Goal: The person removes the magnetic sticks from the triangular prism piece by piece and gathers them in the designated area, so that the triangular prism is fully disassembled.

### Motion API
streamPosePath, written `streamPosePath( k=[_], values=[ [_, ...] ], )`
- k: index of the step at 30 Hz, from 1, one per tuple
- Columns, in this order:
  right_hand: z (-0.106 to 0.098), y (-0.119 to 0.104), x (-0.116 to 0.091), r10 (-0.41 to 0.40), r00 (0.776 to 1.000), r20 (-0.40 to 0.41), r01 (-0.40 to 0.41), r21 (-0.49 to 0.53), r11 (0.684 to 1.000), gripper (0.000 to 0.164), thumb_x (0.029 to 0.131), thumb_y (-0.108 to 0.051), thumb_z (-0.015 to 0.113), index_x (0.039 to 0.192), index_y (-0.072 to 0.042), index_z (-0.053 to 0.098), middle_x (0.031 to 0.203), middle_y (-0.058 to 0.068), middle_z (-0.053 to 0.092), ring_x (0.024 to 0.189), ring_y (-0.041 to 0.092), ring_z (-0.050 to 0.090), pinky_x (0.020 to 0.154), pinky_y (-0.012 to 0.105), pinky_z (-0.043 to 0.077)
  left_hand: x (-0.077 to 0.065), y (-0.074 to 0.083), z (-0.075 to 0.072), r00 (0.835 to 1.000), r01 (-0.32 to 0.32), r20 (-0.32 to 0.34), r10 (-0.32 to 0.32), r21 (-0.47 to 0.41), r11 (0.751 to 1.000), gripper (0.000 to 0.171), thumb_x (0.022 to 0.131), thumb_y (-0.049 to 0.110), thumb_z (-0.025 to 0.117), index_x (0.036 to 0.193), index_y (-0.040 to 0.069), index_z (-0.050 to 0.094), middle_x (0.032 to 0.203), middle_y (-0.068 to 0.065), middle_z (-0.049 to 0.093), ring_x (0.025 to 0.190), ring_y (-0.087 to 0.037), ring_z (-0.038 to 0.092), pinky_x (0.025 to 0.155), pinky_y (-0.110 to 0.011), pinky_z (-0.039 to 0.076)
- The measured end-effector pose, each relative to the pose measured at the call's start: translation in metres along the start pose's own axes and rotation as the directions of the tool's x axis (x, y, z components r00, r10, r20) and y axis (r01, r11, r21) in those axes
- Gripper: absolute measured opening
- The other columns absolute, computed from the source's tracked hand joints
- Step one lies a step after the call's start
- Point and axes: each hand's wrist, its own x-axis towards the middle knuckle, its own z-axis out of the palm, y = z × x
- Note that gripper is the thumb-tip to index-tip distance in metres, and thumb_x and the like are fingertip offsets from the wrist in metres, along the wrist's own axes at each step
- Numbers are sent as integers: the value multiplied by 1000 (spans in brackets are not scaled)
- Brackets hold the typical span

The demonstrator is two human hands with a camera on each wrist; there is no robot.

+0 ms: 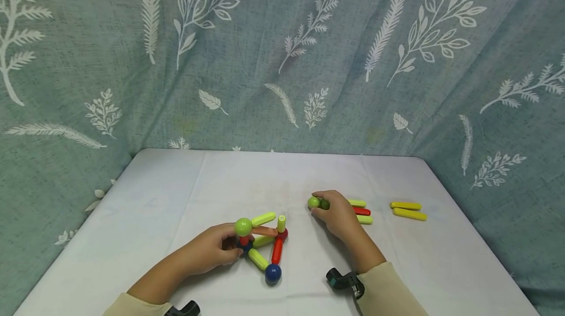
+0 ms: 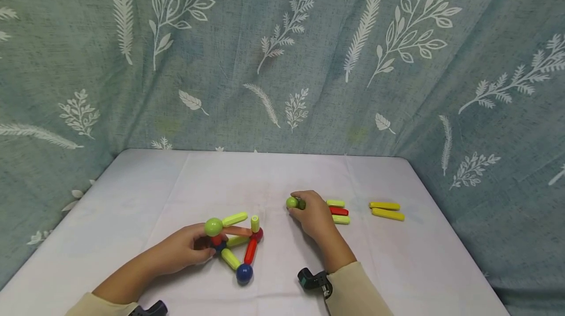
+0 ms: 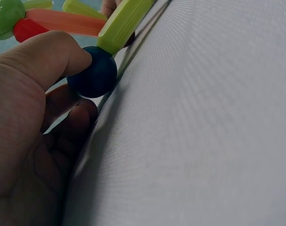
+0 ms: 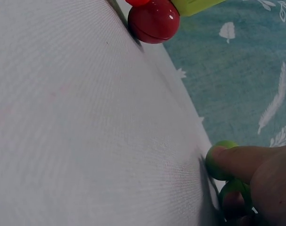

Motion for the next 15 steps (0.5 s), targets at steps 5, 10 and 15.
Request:
streamPosePath(
  k=[5, 10, 15],
  values=[
    [0, 0, 0, 1, 1000, 1, -1, -20, 1000, 51, 91, -24, 84, 139, -22, 68, 146, 7, 60, 139, 29, 54, 114, 54, 45, 0, 0, 0, 1000, -5, -3, 5, -1, 1000, 31, 93, 13, 76, 120, 27, 71, 104, 4, 67, 88, -13, 58, 76, -27, 51],
    [-1, 2, 0, -8, 1000, -4, 8, 7, 1000, 60, 91, -28, 84, 147, -25, 61, 153, 6, 56, 146, 31, 48, 116, 57, 41, -1, 1, 0, 1000, 8, -9, -8, -4, 1000, 32, 93, 12, 76, 120, 29, 71, 102, 5, 66, 88, -13, 58, 75, -27, 51],
    [-3, -4, -5, -38, 996, -80, 43, 70, 997, 60, 91, -32, 84, 145, -23, 61, 153, 5, 54, 139, 32, 54, 111, 57, 47, -1, 2, -1, 1000, -4, -5, 4, -18, 1000, 32, 93, 12, 77, 121, 26, 71, 103, 3, 66, 87, -13, 58, 75, -27, 51]
  ],
)
